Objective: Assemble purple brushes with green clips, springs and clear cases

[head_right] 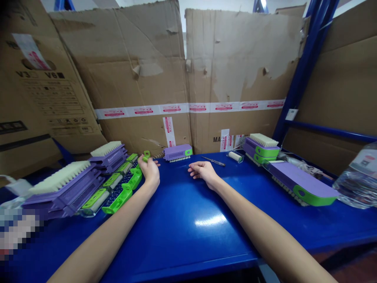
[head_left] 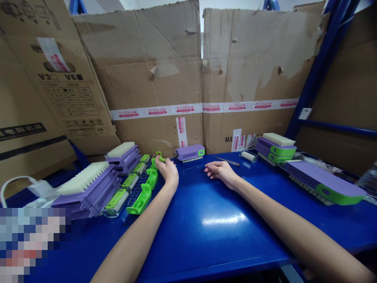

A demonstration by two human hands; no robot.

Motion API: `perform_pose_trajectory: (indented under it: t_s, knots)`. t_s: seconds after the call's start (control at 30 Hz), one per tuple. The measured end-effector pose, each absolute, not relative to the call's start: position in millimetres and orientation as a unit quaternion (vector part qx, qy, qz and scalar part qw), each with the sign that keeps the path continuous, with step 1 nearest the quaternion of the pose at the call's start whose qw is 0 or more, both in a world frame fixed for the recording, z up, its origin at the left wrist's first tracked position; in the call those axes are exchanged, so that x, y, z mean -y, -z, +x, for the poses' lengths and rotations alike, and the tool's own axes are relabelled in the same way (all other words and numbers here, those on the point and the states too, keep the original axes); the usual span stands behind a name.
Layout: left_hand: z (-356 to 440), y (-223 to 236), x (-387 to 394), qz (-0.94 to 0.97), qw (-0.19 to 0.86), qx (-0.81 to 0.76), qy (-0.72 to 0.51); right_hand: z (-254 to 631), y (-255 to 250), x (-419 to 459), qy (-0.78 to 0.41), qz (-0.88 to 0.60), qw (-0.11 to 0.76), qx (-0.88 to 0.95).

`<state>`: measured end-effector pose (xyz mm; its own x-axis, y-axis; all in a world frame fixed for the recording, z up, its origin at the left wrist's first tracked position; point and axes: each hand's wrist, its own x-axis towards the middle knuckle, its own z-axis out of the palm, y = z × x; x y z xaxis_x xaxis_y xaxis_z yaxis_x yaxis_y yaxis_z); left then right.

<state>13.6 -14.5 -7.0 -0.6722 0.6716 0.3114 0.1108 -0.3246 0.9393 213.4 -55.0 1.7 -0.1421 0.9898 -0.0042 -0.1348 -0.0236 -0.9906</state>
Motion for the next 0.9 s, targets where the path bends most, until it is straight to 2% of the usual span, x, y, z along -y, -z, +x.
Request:
perform_pose_trajectory:
  t_s: [0.3, 0.6, 0.9]
  knots:
    - [20, 10, 15, 0.32, 0.306, -0.567, -0.695, 213, -2, 56, -0.571, -0.431, 0.492, 0.496]
    - [16, 14, 17, 0.395, 0.281, -0.545, -0.685, 214, 0, 54, -0.57, -0.427, 0.491, 0.501]
    - [16, 5, 22, 0.427, 0.368, -0.492, -0.663, 214, -1, 56, -0.571, -0.428, 0.49, 0.501]
